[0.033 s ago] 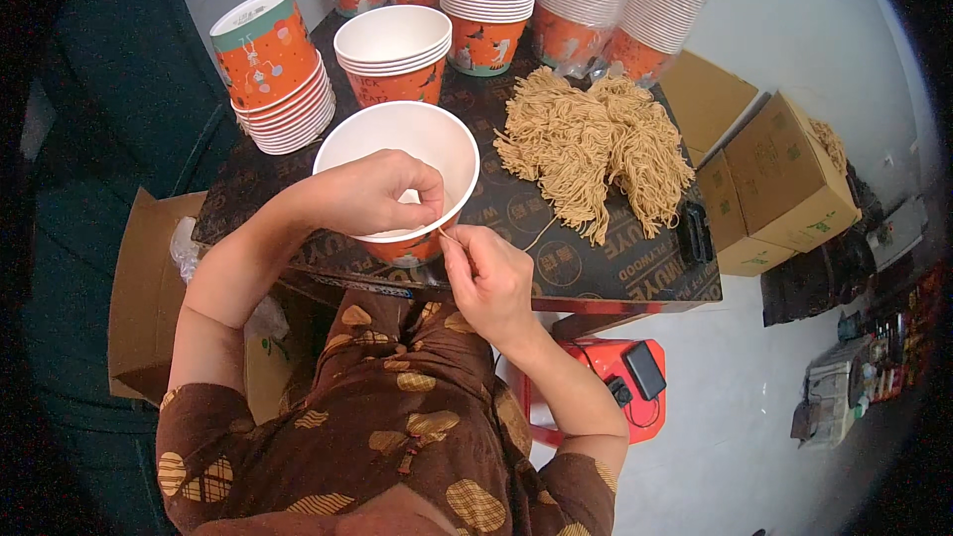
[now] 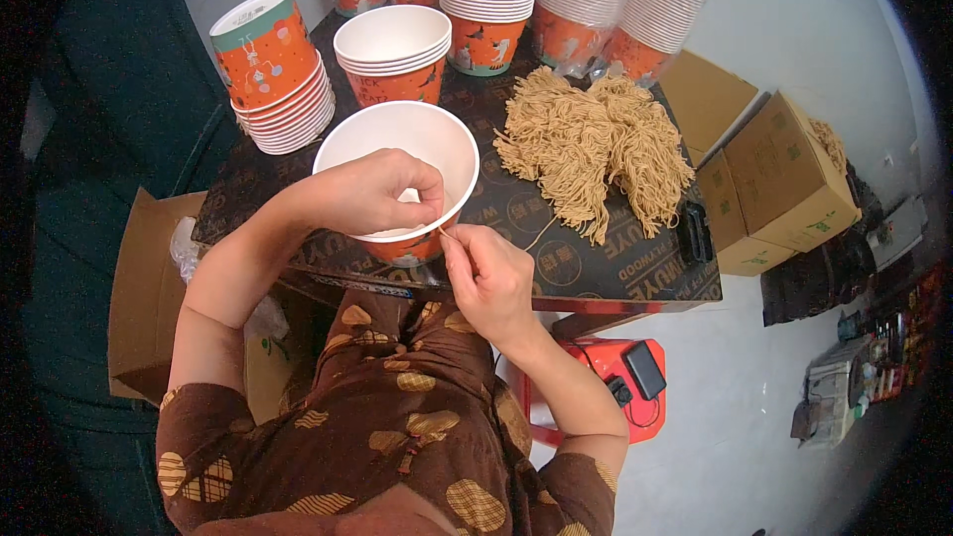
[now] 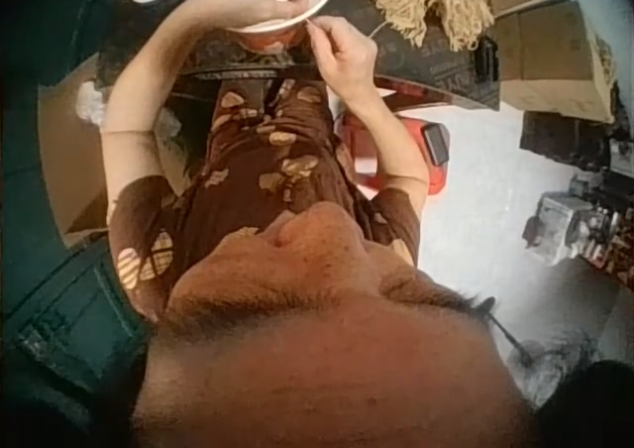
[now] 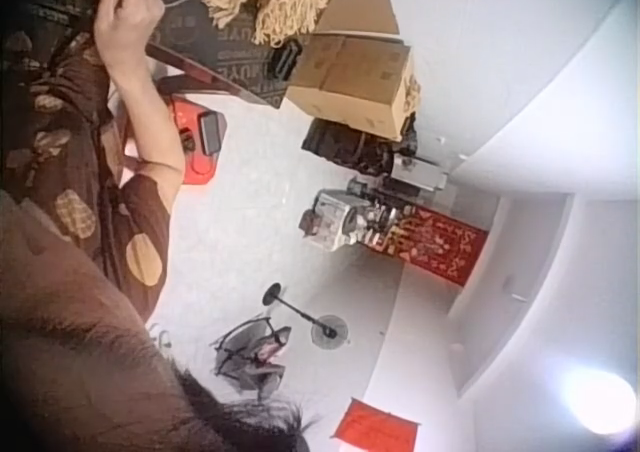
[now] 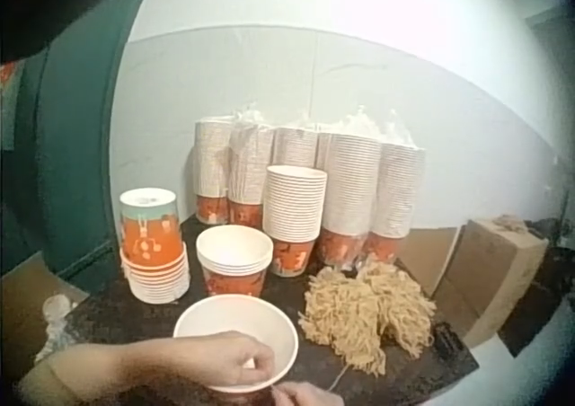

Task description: Assembling handles onto paper buckets by threading string through pre-punched holes.

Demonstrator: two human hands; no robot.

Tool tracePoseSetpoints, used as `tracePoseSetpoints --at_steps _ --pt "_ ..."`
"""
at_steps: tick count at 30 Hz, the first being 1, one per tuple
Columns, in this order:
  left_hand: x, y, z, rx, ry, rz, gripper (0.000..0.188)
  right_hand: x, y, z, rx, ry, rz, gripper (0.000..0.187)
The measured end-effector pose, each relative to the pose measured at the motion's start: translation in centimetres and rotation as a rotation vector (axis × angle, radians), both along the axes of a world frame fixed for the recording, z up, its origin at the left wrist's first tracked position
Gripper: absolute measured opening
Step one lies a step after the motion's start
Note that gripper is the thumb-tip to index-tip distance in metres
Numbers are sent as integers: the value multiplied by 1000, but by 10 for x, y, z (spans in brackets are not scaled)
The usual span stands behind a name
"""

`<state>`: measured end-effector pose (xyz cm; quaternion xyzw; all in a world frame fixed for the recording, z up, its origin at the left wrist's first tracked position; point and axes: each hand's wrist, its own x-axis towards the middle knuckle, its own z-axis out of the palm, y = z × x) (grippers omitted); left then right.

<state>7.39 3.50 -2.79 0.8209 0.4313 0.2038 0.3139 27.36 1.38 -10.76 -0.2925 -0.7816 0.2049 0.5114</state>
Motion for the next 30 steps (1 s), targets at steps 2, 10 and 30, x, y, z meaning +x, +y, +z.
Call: tracePoseSetpoints --at_steps 2,10,30 --pt "0 0 1 10 -8 0 15 0 0 1 -31 20 2 5" --pt "-3 0 4 -11 -27 -19 19 -4 4 2 -23 25 -11 6" --pt "-6 -2 -1 -20 -46 64 16 14 -7 19 65 -126 29 8"
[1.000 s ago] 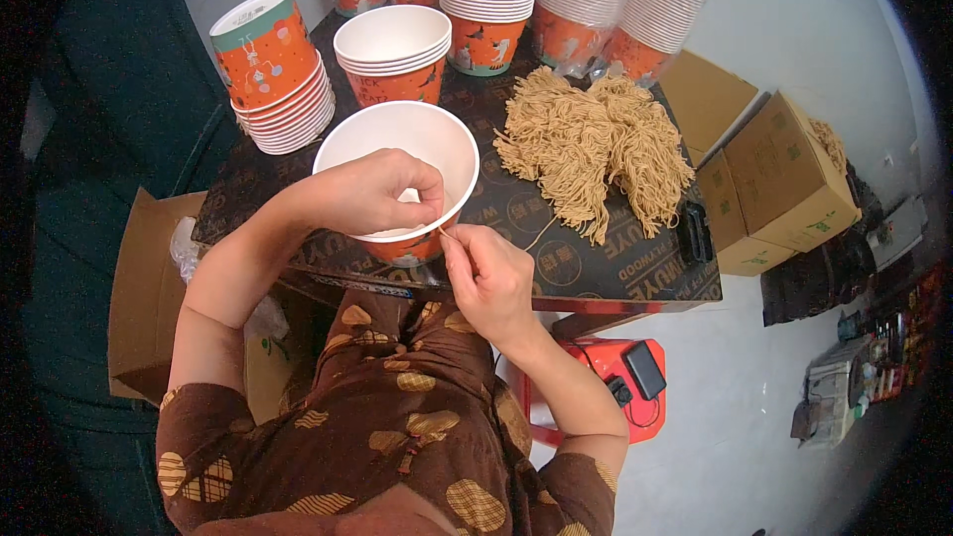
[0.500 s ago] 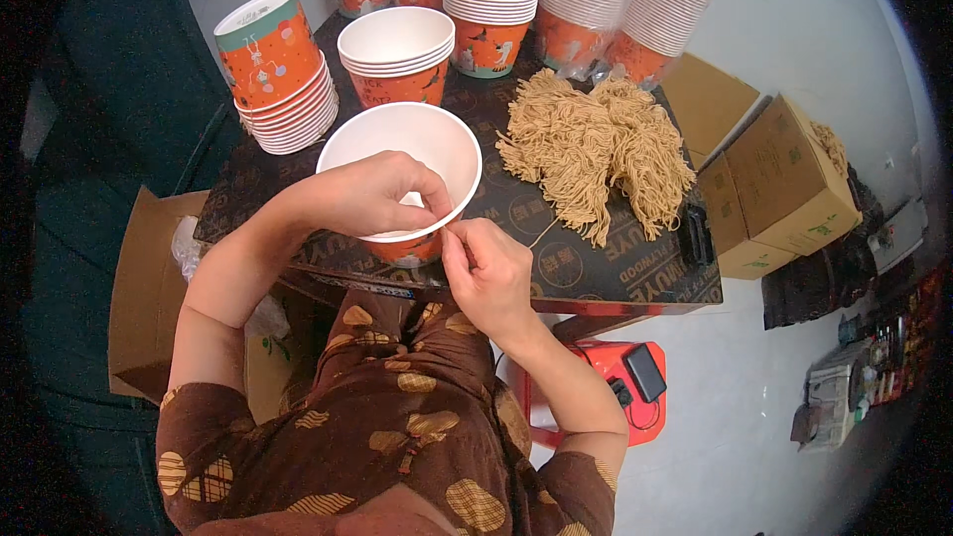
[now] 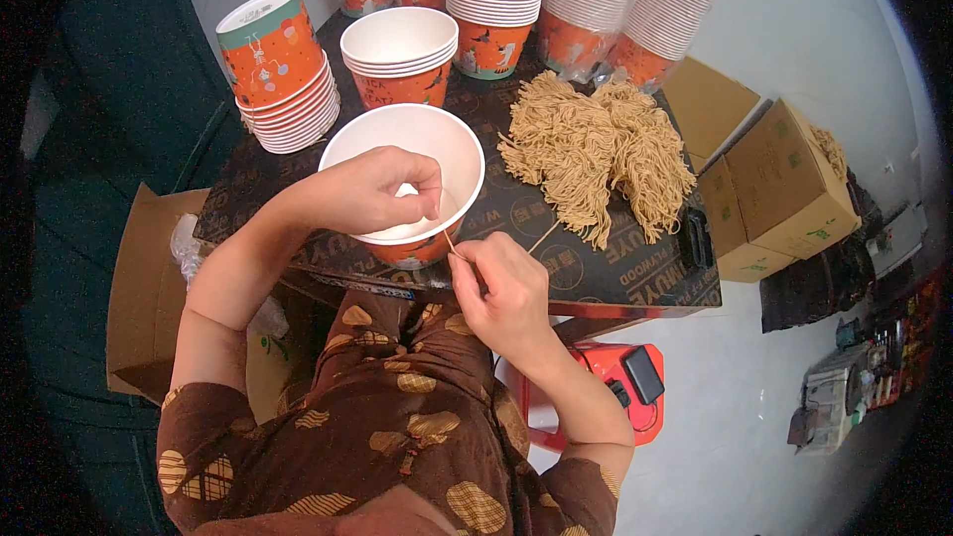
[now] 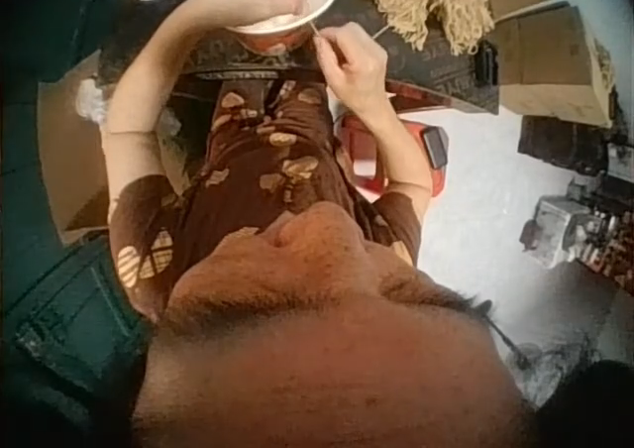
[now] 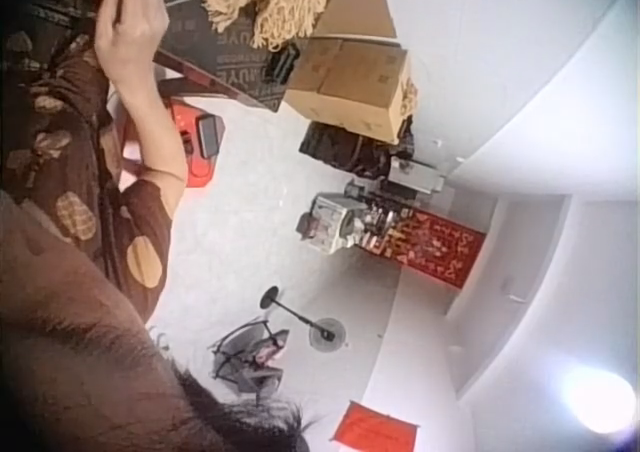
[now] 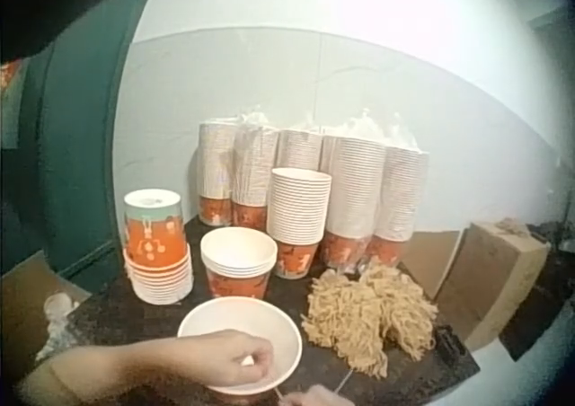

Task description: Assembling handles onto paper buckets by threading string through pre-punched holes.

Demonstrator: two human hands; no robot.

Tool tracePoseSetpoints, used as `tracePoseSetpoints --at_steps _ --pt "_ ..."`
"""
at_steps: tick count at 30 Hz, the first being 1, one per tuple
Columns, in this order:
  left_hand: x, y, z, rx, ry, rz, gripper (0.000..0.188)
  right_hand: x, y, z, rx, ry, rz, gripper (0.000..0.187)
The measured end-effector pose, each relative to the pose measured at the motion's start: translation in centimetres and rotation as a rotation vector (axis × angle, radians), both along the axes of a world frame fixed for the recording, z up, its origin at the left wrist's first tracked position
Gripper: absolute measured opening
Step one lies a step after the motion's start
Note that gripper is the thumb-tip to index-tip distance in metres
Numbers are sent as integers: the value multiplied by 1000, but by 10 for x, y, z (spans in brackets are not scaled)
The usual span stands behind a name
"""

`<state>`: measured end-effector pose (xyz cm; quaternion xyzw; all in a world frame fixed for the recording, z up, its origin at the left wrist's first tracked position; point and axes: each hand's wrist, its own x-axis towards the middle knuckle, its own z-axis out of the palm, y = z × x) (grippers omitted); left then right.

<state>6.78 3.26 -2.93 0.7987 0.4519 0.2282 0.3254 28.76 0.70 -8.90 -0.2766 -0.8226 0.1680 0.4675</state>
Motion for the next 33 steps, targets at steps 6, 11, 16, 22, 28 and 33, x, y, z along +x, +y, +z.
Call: tracePoseSetpoints --at_steps 6,11,16,22,28,33 --pt "4 -5 -1 25 -84 8 19 0 -3 9 108 15 -10 14" --pt "5 -4 -5 31 -97 23 20 -13 -6 10 171 11 43 17" --pt "5 -4 -3 73 -51 68 21 -18 -6 4 253 28 38 17" --pt "1 -5 -2 31 -112 82 20 -8 4 6 198 52 -28 19" --pt "3 -13 4 33 -170 62 19 -8 14 3 143 68 30 17" --pt "5 -19 6 -47 -218 68 14 -9 17 4 73 89 38 15"
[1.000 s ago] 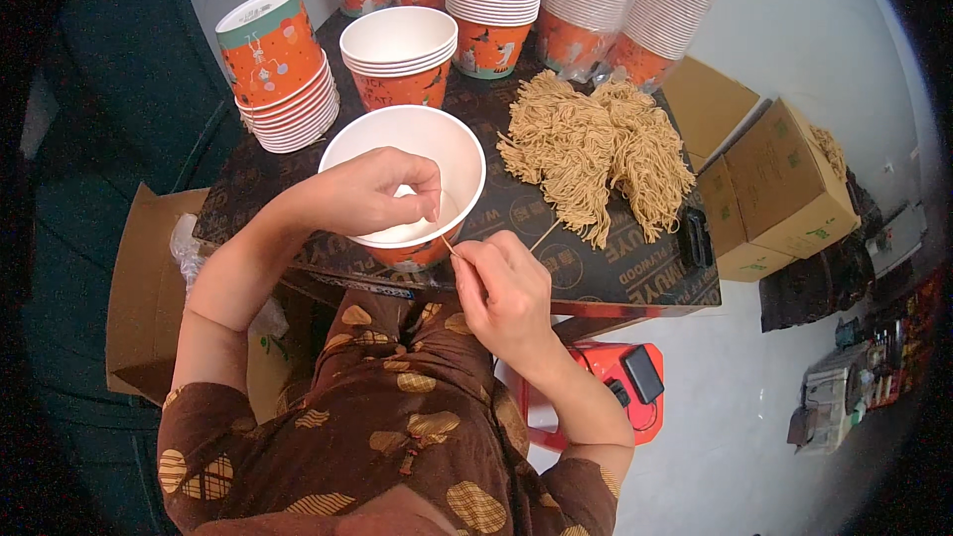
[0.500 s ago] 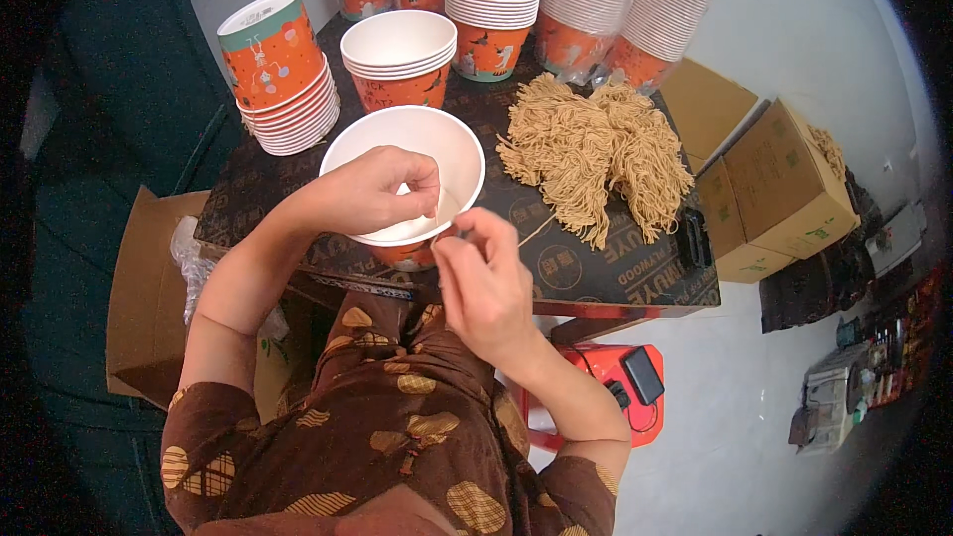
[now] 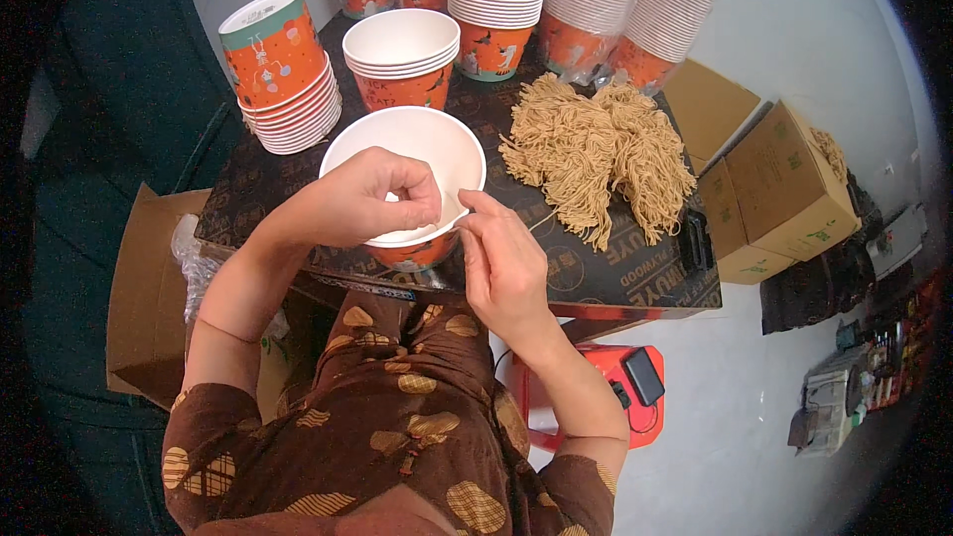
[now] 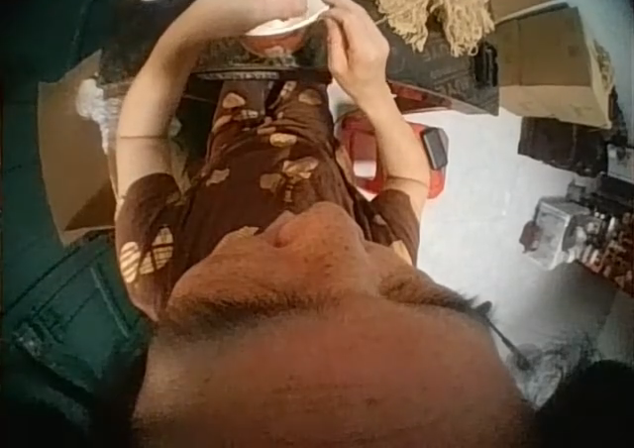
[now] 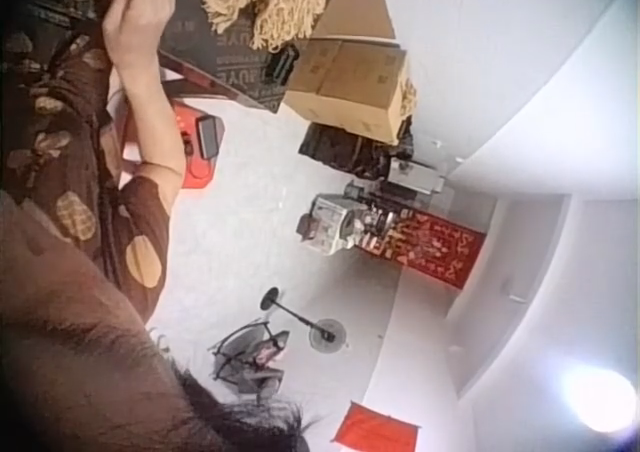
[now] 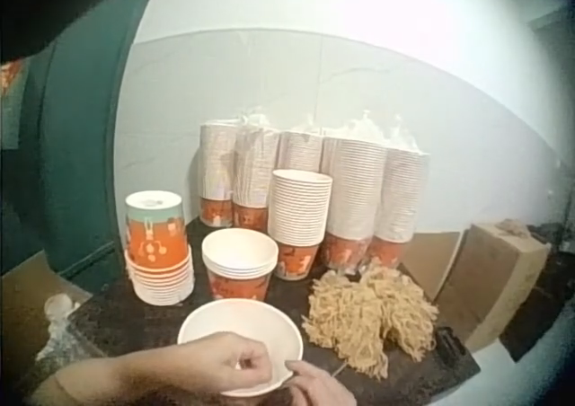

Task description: Assembling handles onto paper buckets by threading string through pre-punched holes.

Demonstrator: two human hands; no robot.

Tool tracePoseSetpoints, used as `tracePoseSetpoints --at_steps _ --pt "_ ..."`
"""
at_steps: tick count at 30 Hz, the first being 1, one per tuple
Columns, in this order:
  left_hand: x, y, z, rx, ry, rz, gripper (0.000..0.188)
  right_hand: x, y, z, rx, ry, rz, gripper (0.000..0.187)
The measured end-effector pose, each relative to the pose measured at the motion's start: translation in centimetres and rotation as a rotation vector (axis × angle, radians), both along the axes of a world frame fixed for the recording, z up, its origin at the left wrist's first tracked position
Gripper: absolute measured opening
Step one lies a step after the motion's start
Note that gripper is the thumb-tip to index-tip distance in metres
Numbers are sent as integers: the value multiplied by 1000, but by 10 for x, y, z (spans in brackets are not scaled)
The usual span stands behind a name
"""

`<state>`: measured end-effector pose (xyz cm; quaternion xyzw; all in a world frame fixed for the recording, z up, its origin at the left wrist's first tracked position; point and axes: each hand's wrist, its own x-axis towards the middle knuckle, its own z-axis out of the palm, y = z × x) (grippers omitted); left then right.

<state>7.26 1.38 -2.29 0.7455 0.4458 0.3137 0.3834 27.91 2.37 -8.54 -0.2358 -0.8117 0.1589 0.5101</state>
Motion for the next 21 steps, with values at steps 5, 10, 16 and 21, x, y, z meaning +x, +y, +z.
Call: tracePoseSetpoints --at_steps 5,10,16,21 --pt "3 4 -12 -62 -156 33 16 2 0 6 -43 -9 35 12" --pt "7 3 -2 -262 -309 67 6 6 3 9 -68 -6 77 9" --pt "8 8 -4 -323 -436 -20 7 7 0 16 -75 -30 95 6" --pt "12 6 -1 -329 -427 33 8 10 2 18 -140 -31 132 5"
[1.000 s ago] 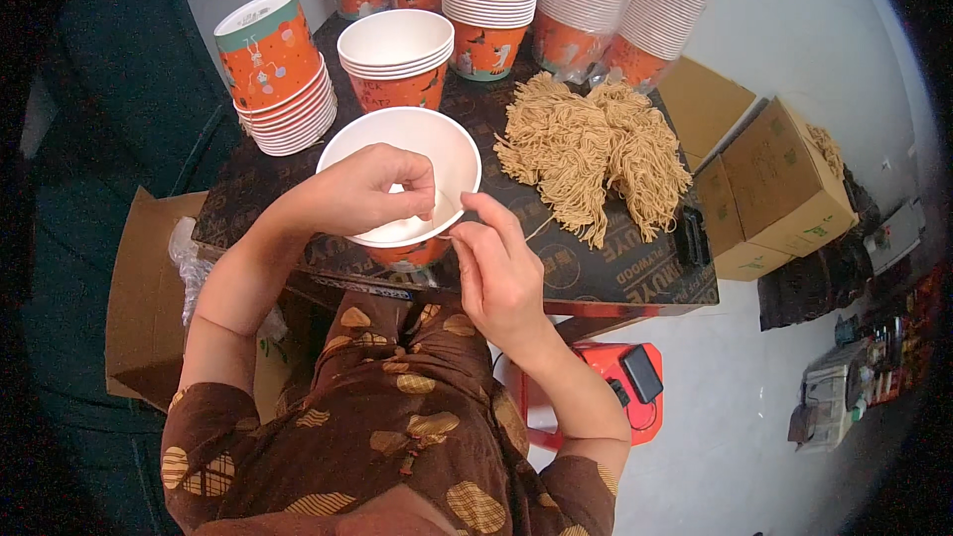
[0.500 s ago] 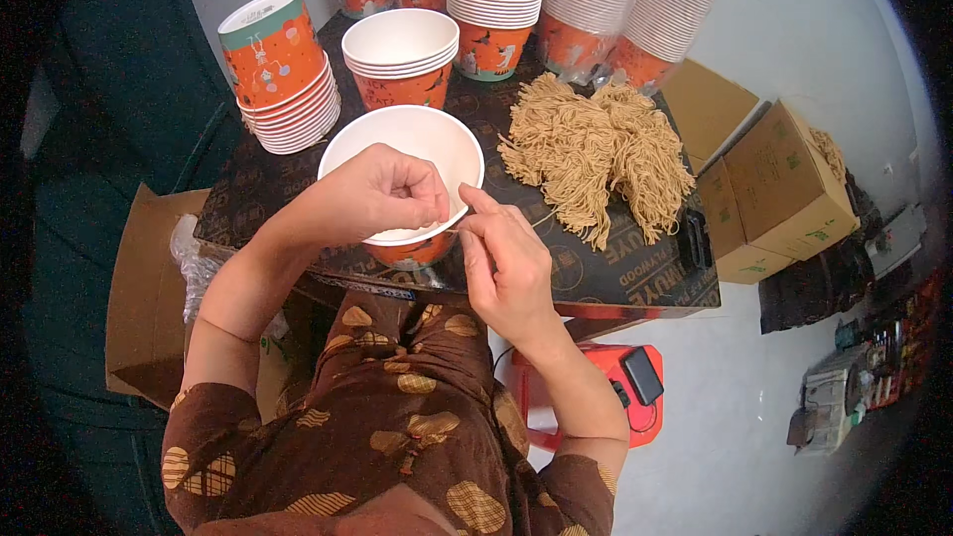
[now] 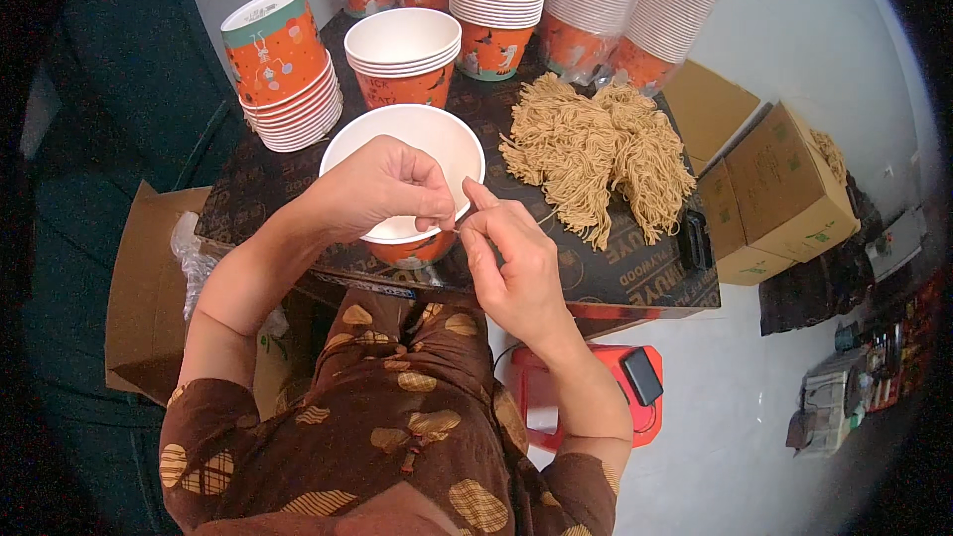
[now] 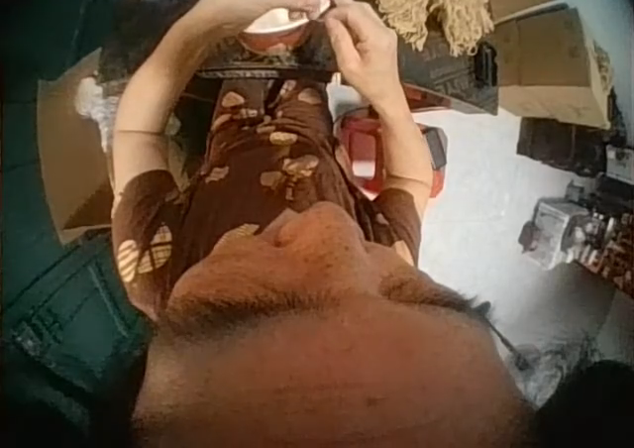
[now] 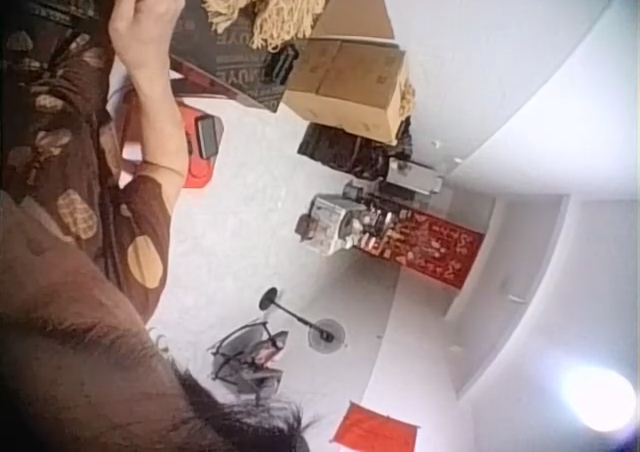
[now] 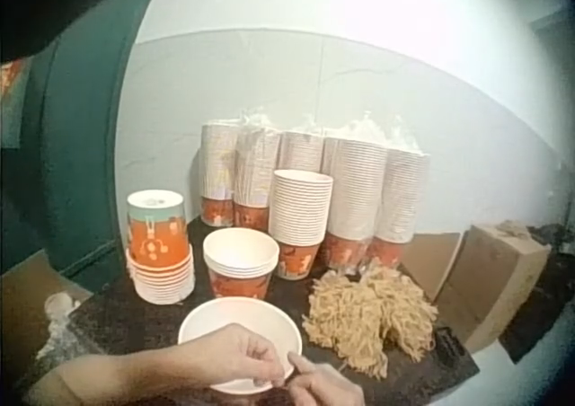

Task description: Assembling handles onto paper buckets by threading string through pre-punched holes.

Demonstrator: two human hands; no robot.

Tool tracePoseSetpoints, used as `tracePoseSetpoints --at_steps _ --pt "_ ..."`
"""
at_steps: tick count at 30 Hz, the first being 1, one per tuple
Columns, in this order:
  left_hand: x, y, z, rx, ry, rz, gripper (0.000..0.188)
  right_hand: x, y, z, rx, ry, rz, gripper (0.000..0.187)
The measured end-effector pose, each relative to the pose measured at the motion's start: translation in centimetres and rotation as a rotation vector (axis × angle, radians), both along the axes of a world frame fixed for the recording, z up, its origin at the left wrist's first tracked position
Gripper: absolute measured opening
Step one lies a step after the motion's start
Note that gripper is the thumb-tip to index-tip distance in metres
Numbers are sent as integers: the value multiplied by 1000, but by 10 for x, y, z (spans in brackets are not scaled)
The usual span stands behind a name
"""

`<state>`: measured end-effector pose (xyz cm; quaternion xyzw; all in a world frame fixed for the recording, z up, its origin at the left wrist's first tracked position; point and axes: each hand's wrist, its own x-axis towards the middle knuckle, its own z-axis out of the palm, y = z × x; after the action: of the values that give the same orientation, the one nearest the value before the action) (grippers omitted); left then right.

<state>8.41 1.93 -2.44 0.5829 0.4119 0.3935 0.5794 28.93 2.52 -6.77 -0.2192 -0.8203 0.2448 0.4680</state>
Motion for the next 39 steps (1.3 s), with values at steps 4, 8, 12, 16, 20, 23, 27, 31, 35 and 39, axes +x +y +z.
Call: tracePoseSetpoints --at_steps 4,8,12,16,20,23,27,31,35,39 --pt "-1 0 -2 -26 -72 8 9 1 1 0 -65 9 24 3" --pt "-2 0 -3 -31 -87 -5 9 5 1 2 -126 3 53 2" --pt "0 -2 -1 -1 -3 -20 10 7 2 3 -186 10 64 3" --pt "2 -4 1 43 133 -27 14 5 0 9 -190 -2 28 3" --pt "5 -5 -6 158 183 -32 14 1 0 19 -95 -57 2 7" --pt "10 -9 0 233 271 -7 14 -2 1 30 151 -109 -82 11" --pt "11 -11 4 203 305 -12 15 -3 -1 39 254 -183 -146 13" --pt "9 -4 -8 274 337 11 14 -6 2 38 196 -143 -95 10" --pt "8 -2 -12 249 172 74 10 0 2 37 13 -15 -26 11" --pt "4 -5 -8 159 154 -4 7 8 6 30 193 -172 -25 17"
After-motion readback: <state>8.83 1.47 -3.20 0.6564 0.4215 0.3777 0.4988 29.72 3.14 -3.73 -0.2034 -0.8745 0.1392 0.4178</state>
